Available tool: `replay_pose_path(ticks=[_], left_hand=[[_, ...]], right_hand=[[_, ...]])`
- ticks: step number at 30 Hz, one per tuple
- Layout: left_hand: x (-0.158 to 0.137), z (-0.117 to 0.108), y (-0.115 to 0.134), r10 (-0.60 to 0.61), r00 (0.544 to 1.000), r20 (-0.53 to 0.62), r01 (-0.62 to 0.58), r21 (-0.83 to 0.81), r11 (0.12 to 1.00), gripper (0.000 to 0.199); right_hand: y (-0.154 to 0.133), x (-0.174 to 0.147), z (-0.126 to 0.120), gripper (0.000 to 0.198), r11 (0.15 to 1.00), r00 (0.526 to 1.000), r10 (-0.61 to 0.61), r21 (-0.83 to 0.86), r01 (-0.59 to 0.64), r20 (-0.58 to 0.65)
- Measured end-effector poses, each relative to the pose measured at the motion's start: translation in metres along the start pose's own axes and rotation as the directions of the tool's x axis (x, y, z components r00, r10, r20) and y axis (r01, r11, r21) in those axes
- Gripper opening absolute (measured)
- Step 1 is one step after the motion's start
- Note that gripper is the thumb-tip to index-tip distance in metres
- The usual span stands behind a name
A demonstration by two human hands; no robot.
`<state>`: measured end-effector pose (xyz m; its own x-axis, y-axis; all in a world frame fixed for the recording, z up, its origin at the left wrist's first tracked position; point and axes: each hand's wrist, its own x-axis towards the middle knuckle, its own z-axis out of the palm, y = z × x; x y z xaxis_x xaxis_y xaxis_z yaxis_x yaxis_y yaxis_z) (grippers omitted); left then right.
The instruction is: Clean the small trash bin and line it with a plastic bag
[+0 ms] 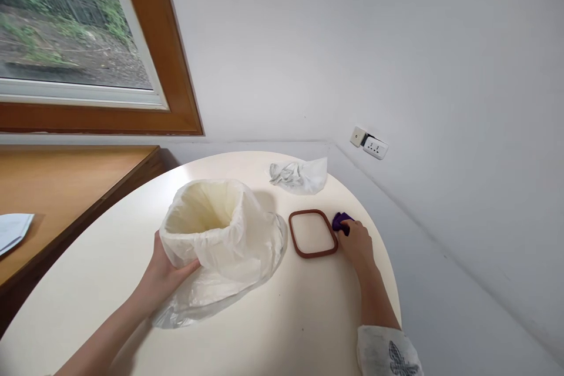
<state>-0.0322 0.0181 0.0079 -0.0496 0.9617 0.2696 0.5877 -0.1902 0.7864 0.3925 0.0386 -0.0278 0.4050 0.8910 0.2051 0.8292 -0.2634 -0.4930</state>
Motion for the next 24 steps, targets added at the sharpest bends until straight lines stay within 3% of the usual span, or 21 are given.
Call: replay_pose_path(ticks=[3,6,9,12,16,19,24], left_hand=[[-0.001,-0.001,0.0,0.001,1.0,0.008,-0.001,-0.004,1.0,0.101],[-0.001,-0.002,0.0,0.01,1.0,0.014,-0.01,-0.021,1.0,0.101],[-0.001,-0.003,0.002,0.033,0.999,0.013,-0.033,-0.047,0.998,0.101],[-0.002,-0.004,0.005,0.06,0.998,0.007,-0.059,-0.064,0.996,0.103],[-0.005,-0.009,0.009,0.078,0.997,0.017,-0.076,-0.096,0.992,0.106],[-0.007,-0.012,0.01,0.123,0.992,0.03,-0.119,-0.129,0.985,0.108],[-0.005,-0.015,0.007,0.281,0.959,-0.029,-0.282,-0.155,0.947,0.106]], right_hand=[[-0.009,-0.002,-0.001,0.032,0.999,1.0,-0.027,-0.039,0.027,-0.008],[-0.026,-0.012,-0.01,0.031,0.98,0.979,-0.198,-0.01,0.198,0.041],[-0.04,-0.025,-0.017,0.034,0.929,0.881,-0.368,0.091,0.358,0.297],[-0.045,-0.035,-0.018,0.035,0.923,0.809,-0.377,0.109,0.37,0.451],[-0.052,-0.038,-0.013,0.012,0.899,0.801,-0.438,0.187,0.396,0.409],[-0.062,-0.038,-0.009,0.014,0.888,0.807,-0.458,0.244,0.39,0.373],[-0.08,-0.046,-0.005,0.02,0.883,0.86,-0.439,0.299,0.36,0.261]])
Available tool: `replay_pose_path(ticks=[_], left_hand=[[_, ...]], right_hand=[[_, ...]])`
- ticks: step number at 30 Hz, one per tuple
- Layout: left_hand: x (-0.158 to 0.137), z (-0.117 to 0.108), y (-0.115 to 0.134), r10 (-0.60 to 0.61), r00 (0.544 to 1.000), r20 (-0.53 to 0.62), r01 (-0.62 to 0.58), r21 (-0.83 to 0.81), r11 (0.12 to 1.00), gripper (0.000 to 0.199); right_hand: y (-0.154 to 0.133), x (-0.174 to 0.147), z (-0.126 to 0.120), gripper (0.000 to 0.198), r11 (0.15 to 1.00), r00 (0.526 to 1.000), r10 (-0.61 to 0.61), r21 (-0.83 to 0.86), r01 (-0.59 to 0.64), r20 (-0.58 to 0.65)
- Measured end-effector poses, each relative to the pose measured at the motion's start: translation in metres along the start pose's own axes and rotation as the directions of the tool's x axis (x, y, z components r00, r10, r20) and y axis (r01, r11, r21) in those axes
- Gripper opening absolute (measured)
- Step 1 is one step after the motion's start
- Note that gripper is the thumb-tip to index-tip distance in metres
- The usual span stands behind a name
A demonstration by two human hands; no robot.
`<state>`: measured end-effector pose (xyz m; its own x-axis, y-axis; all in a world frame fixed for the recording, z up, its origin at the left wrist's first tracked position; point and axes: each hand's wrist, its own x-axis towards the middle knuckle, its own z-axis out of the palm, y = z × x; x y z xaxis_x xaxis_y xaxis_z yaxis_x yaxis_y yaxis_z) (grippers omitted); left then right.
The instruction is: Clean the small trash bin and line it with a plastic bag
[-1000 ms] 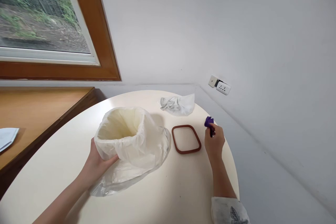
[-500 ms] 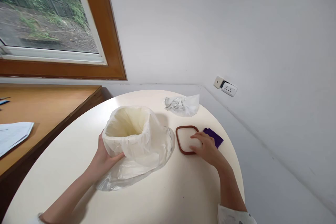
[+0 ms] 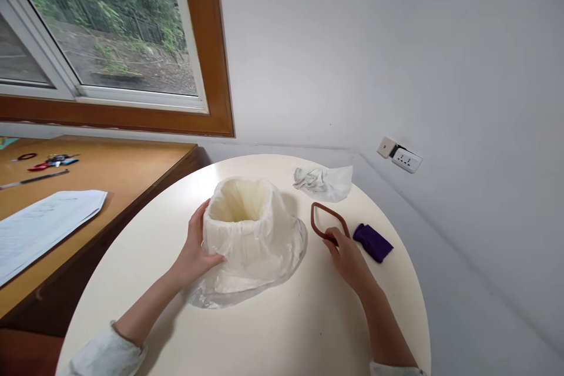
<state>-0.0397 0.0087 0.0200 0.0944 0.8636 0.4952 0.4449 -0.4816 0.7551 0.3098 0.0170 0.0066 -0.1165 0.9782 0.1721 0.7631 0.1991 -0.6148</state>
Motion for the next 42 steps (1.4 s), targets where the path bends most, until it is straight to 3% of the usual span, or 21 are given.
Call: replay_pose_path(ticks=[5,8,10,13,17,19,24,29,31,34,38,42], left_hand=[[0.0,-0.007,0.008,0.134,0.988,-0.072,-0.128,0.076,0.989,0.086],[0.001,-0.011,0.024,0.229,0.964,-0.134,-0.196,0.223,0.955,0.054],[0.005,-0.01,0.039,0.342,0.922,-0.183,-0.267,0.339,0.902,0.036],[0.012,0.0,0.066,0.47,0.878,-0.085,-0.386,0.455,0.802,0.031],[0.014,0.022,0.095,0.405,0.889,0.212,-0.451,0.561,0.695,0.045],[0.01,0.031,0.099,0.345,0.891,0.294,-0.453,0.61,0.65,0.044],[0.002,0.04,0.096,0.281,0.912,0.298,-0.409,0.68,0.609,0.032],[0.002,0.029,0.105,0.316,0.89,0.327,-0.454,0.585,0.672,0.026],[0.006,0.02,0.11,0.358,0.887,0.291,-0.461,0.547,0.699,0.025],[0.022,0.001,0.117,0.349,0.928,0.13,-0.366,0.484,0.795,0.023],[0.052,-0.03,0.119,0.07,0.998,0.002,-0.067,0.309,0.949,0.028],[0.075,-0.049,0.112,-0.142,0.99,-0.012,0.142,0.138,0.98,0.041]], right_hand=[[-0.019,-0.005,0.013,0.022,0.994,0.989,-0.111,0.0,0.112,-0.098],[-0.027,-0.007,0.023,0.021,0.983,0.974,-0.183,-0.014,0.182,-0.136],[-0.029,-0.007,0.031,0.02,0.976,0.964,-0.218,-0.031,0.216,-0.15],[-0.028,-0.007,0.042,0.022,0.967,0.953,-0.254,-0.048,0.25,-0.163],[-0.026,-0.007,0.048,0.024,0.963,0.942,-0.27,-0.035,0.269,-0.198],[-0.026,-0.008,0.046,0.025,0.965,0.943,-0.261,-0.028,0.261,-0.207],[-0.025,-0.008,0.045,0.026,0.966,0.938,-0.25,0.0,0.258,-0.242],[-0.023,-0.007,0.047,0.027,0.962,0.916,-0.26,-0.004,0.272,-0.306],[-0.025,-0.005,0.044,0.027,0.961,0.9,-0.263,-0.014,0.275,-0.349],[-0.038,0.001,0.034,0.025,0.951,0.857,-0.285,-0.014,0.309,-0.429],[-0.083,0.019,0.014,0.019,0.906,0.736,-0.381,-0.068,0.418,-0.56],[-0.139,0.039,0.006,0.015,0.782,0.597,-0.575,-0.16,0.602,-0.559]])
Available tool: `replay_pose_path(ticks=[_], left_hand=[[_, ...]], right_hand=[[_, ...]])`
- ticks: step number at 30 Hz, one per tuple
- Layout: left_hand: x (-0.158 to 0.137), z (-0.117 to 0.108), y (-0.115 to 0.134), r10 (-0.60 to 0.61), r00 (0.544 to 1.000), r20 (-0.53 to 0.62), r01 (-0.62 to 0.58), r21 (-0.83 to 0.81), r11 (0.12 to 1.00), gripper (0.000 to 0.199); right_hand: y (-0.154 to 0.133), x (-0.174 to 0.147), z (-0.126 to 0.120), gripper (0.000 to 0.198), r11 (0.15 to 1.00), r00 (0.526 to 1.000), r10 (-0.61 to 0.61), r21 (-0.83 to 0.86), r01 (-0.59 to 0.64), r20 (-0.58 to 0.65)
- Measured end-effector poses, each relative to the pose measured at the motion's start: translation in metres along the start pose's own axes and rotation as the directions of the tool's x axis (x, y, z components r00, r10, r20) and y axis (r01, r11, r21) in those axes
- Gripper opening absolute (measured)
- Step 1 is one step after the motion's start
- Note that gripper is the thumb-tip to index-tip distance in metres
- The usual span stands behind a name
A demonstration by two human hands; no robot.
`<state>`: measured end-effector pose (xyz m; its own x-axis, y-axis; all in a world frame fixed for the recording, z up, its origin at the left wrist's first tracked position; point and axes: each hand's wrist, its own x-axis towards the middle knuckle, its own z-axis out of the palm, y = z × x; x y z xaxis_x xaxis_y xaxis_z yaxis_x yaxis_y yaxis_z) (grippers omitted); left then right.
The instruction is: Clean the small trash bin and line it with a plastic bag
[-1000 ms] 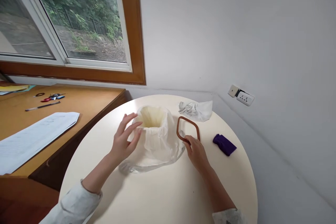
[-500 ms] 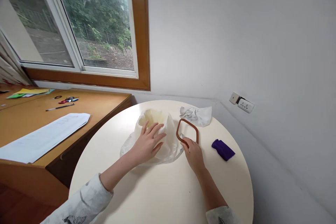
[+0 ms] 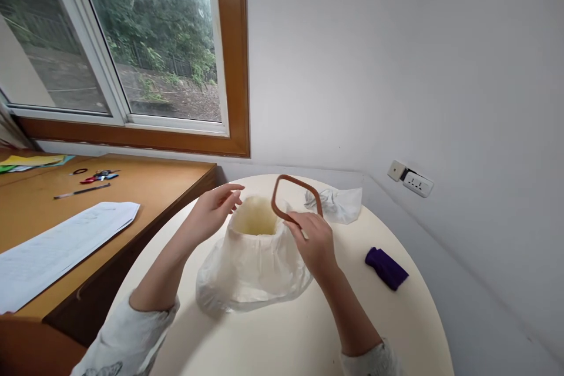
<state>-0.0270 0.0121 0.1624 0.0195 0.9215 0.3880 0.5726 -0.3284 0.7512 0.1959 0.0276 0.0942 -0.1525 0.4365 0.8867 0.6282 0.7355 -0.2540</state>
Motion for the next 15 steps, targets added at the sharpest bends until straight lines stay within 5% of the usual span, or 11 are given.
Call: replay_pose_path(ticks=[4,9,15], left_hand=[[0.013,-0.004,-0.011,-0.111,0.99,0.091,0.124,-0.157,0.98,0.059],[0.025,-0.004,-0.025,-0.135,0.985,0.103,0.137,-0.014,0.99,0.066],[0.028,-0.007,-0.033,-0.135,0.981,0.143,0.118,0.118,0.986,0.049]], right_hand=[[-0.026,0.025,0.022,0.016,0.993,0.98,-0.115,0.03,0.112,0.164],[-0.038,0.034,0.038,0.015,0.976,0.933,-0.211,0.019,0.215,0.292],[-0.039,0.038,0.035,0.016,0.982,0.859,-0.178,0.148,0.121,0.479]])
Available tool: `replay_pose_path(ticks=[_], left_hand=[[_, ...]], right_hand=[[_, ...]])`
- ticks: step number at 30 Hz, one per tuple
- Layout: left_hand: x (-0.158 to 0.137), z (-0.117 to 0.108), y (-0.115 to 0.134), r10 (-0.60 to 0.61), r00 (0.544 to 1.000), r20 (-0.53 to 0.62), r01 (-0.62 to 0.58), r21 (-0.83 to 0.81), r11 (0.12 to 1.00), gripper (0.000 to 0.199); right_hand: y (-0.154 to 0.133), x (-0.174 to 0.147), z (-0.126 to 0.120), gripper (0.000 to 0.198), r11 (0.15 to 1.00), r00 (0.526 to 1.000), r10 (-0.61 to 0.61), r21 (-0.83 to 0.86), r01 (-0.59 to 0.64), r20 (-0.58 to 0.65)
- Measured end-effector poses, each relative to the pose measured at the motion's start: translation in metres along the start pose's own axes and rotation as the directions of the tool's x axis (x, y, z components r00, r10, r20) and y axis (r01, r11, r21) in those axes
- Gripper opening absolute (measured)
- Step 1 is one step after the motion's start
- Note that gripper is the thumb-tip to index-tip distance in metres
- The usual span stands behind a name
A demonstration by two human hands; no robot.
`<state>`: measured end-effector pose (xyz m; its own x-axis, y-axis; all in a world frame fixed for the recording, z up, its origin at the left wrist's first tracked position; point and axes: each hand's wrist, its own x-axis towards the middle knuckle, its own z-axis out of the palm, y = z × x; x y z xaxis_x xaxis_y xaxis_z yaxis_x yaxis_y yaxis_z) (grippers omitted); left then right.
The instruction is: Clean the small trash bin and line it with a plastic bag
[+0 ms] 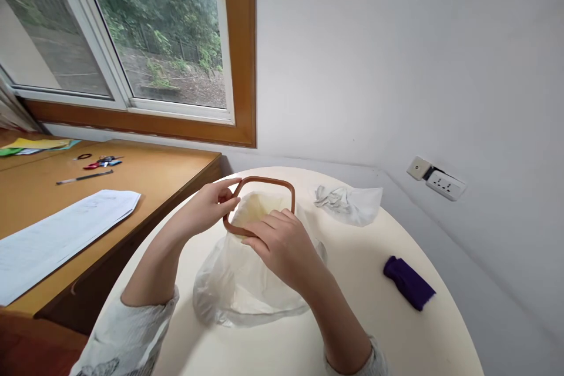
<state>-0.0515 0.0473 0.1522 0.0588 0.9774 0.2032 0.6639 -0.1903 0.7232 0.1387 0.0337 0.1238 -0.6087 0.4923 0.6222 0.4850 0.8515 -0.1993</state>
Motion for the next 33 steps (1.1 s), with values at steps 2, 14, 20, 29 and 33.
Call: replay_pose_path(ticks=[2,14,20,29,33], left_hand=[[0.0,0.001,-0.002,0.002,1.0,0.021,-0.003,0.024,1.0,0.04],[0.007,0.013,-0.005,-0.043,0.993,0.109,0.022,0.182,0.983,0.028],[0.007,0.017,-0.005,-0.059,0.99,0.124,0.023,0.275,0.961,0.032],[0.003,0.019,-0.005,-0.064,0.991,0.115,0.015,0.39,0.921,0.032],[0.003,0.02,-0.006,-0.088,0.989,0.12,0.031,0.411,0.911,0.028]], right_hand=[[0.0,-0.002,-0.006,0.013,0.998,0.996,0.035,0.054,-0.04,0.077],[0.013,-0.008,-0.035,0.021,0.982,0.91,0.173,0.008,-0.19,0.377],[0.014,-0.009,-0.041,0.017,0.978,0.906,0.195,-0.004,-0.209,0.376],[0.014,-0.011,-0.04,0.025,0.977,0.887,0.194,-0.004,-0.212,0.419],[0.018,-0.011,-0.037,0.022,0.958,0.918,0.277,-0.014,-0.285,0.285]])
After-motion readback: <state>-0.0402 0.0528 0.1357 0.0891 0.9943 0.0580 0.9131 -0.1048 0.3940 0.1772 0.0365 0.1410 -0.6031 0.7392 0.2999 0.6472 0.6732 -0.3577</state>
